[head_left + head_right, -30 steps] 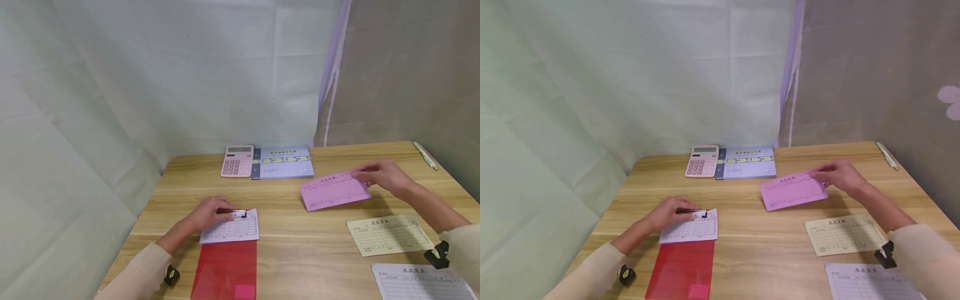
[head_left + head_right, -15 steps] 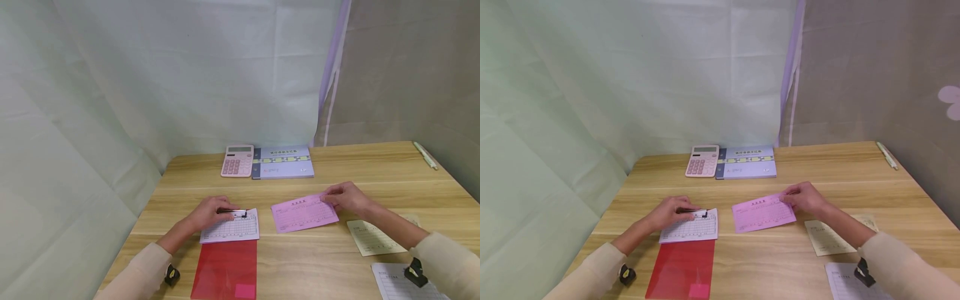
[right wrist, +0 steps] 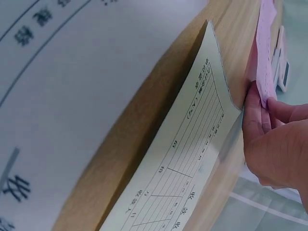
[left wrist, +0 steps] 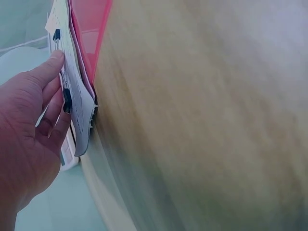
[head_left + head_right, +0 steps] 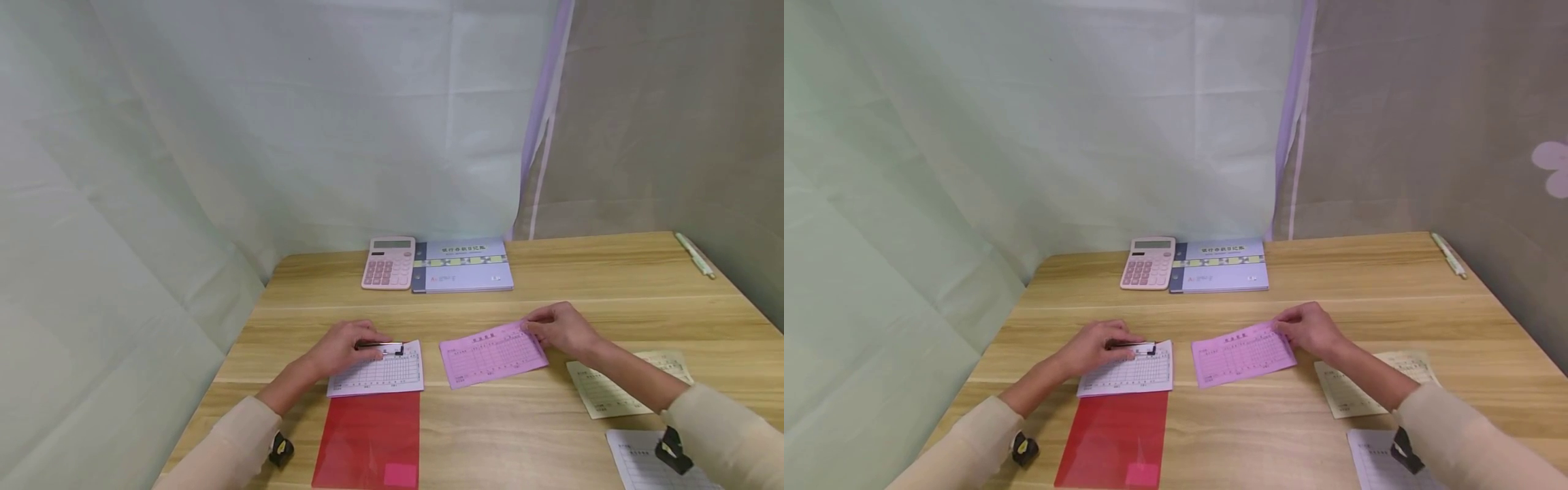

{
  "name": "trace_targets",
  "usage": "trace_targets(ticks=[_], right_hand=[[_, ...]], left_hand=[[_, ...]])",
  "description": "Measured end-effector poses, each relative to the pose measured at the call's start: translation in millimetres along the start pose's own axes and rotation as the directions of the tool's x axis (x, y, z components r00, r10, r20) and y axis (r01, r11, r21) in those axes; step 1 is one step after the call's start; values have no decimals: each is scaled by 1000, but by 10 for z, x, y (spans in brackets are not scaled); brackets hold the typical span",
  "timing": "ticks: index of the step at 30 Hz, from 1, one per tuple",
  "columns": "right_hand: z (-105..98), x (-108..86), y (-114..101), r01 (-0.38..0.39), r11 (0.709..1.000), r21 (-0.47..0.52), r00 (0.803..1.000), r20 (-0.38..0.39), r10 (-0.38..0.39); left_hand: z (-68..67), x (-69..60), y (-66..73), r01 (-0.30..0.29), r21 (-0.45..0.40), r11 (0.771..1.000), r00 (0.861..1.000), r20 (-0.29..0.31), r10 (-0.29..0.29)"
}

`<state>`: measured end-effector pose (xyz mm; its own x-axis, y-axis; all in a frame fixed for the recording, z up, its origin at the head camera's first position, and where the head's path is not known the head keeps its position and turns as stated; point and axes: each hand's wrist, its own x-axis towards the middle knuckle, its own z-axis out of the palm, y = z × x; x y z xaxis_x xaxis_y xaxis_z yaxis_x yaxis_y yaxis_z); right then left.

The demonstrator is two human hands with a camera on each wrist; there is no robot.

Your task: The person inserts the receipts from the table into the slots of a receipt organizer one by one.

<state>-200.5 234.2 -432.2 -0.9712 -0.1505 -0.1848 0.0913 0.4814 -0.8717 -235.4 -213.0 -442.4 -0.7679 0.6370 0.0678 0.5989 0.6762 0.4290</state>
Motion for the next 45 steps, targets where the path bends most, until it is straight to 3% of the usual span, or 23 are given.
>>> trace_targets(ticks=[9,18,22,28,33,38,45], right_hand=[[23,22,-95,45,998,-42,999,-10,-45],[140,36,-446,21,993,119,999,24,-24],[349,46,-581,16,984,177,997,71,-29],[787,71,-662,-4,990,140,995,98,-10],[1154,77,-713,-23,995,96,997,80,15],[1471,80,-773,3,997,82,998,56,-7],[1713,113,-816,32,997,76,999,15,-33]], left_hand=[[10,-10,19,-53,73,996,999,-8,53],[9,-7,44,-55,80,995,998,-15,56],[1,-8,52,-41,78,996,999,-4,41],[-4,-4,59,-37,91,995,999,13,36],[-15,1,77,-27,96,995,999,33,24],[-22,13,68,-44,109,993,998,47,39],[-40,16,85,-73,143,987,996,52,66]])
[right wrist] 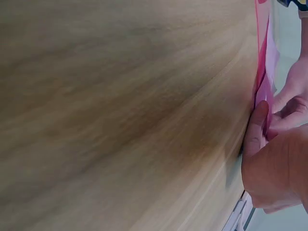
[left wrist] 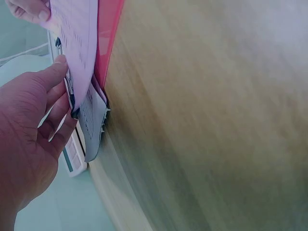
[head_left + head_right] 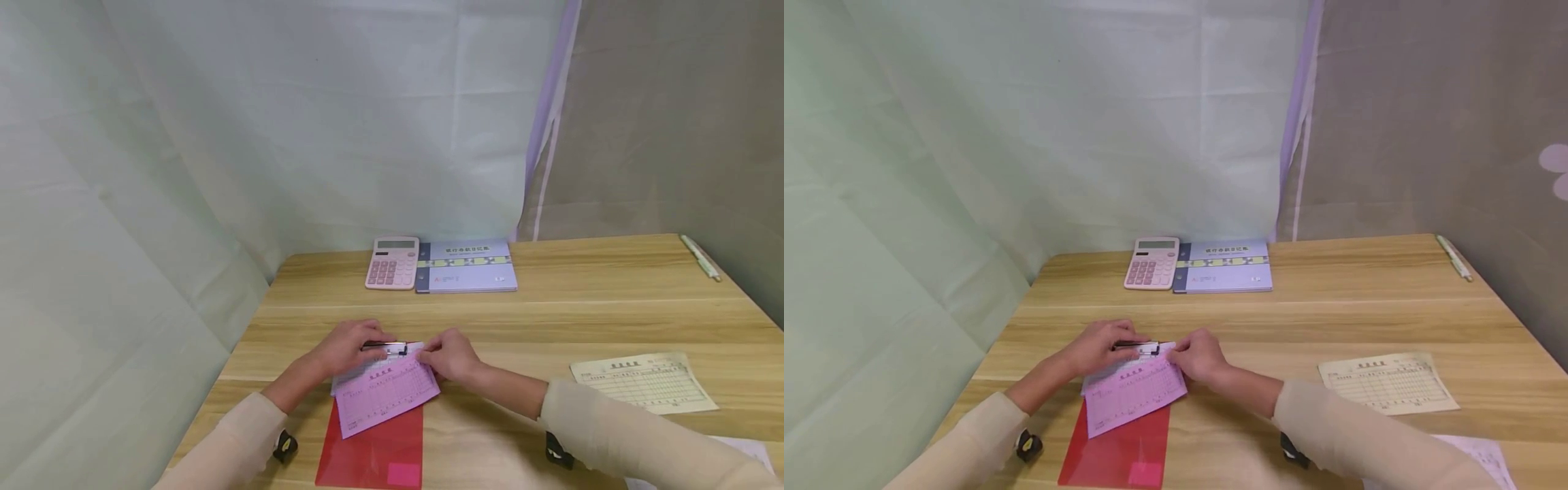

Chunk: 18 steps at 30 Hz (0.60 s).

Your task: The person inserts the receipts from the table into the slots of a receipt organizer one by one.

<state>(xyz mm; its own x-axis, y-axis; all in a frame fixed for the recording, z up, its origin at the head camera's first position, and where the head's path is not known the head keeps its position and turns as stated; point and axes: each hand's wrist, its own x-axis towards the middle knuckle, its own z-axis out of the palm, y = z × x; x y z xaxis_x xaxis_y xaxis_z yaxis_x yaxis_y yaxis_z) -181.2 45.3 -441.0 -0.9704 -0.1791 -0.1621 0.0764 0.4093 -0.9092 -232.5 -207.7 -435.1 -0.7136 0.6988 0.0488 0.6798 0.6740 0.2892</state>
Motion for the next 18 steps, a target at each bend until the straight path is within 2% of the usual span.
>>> trace_targets(ticks=[7,13,18], right_hand=[[26,25,-9,51,994,-91,998,-27,-54],[34,17,-2,109,987,-120,994,-16,-111],[28,30,-1,109,987,-119,994,1,-110]], left_hand=[[-7,1,38,-12,70,997,1000,15,11],[11,-16,56,-111,199,974,992,-30,120],[14,-22,98,-133,265,955,986,-60,154]])
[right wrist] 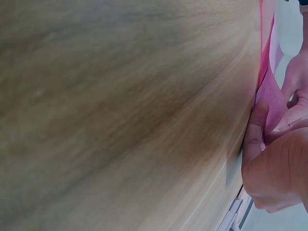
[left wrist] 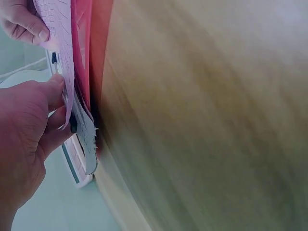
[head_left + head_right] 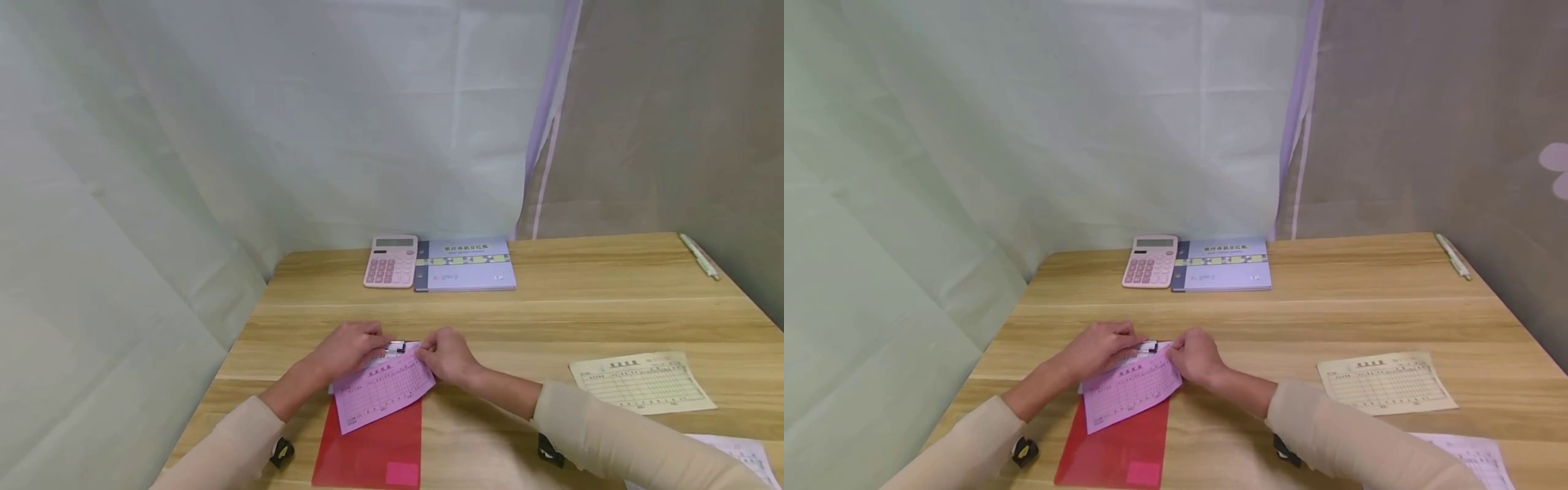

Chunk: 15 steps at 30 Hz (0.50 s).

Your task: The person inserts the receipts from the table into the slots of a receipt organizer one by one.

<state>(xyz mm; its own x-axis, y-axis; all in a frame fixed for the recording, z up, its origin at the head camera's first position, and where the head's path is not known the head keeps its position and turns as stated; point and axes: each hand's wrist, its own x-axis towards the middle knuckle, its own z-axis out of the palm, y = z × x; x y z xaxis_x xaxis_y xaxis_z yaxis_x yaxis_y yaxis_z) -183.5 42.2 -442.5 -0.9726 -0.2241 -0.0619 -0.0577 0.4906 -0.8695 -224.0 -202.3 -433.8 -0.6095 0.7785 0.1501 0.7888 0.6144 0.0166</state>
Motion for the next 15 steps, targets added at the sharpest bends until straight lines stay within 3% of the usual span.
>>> trace_targets(ticks=[15], right_hand=[[43,36,45,5,1000,29,1000,-18,-5]], left_hand=[[8,-24,-13,10,-10,1000,999,-34,-10]])
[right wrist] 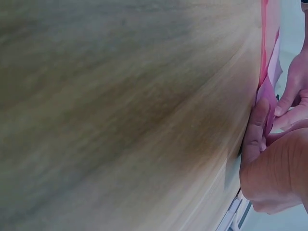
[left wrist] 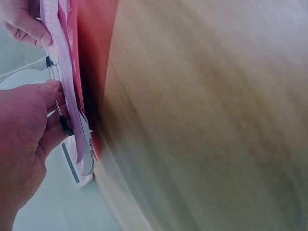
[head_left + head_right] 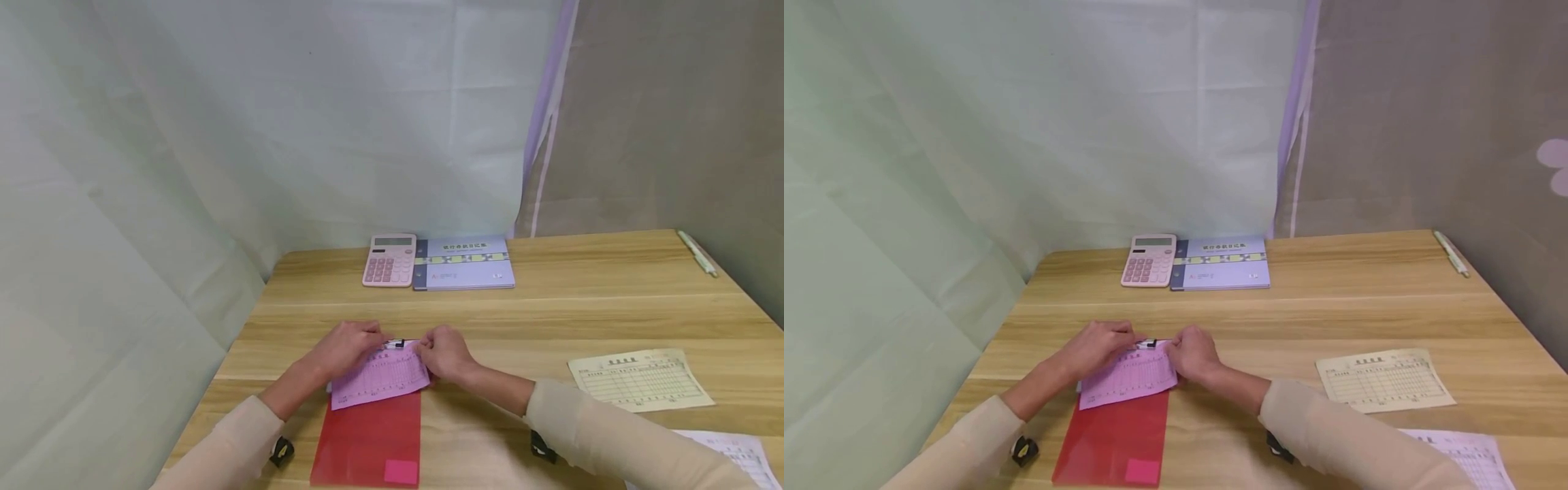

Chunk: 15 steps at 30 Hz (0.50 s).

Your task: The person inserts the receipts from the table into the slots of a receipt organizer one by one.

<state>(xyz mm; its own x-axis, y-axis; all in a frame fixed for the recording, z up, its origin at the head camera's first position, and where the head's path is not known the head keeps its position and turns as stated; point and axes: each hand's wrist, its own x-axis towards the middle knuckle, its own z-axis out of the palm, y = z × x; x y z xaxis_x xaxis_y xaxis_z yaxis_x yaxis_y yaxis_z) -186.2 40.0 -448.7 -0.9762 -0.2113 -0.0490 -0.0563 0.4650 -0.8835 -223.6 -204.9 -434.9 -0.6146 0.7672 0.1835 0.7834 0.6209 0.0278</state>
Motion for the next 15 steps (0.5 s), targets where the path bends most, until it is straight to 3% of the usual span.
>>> trace_targets(ticks=[15], right_hand=[[44,19,17,31,1000,4,999,-20,-31]], left_hand=[[17,-7,21,-27,25,999,999,-25,28]])
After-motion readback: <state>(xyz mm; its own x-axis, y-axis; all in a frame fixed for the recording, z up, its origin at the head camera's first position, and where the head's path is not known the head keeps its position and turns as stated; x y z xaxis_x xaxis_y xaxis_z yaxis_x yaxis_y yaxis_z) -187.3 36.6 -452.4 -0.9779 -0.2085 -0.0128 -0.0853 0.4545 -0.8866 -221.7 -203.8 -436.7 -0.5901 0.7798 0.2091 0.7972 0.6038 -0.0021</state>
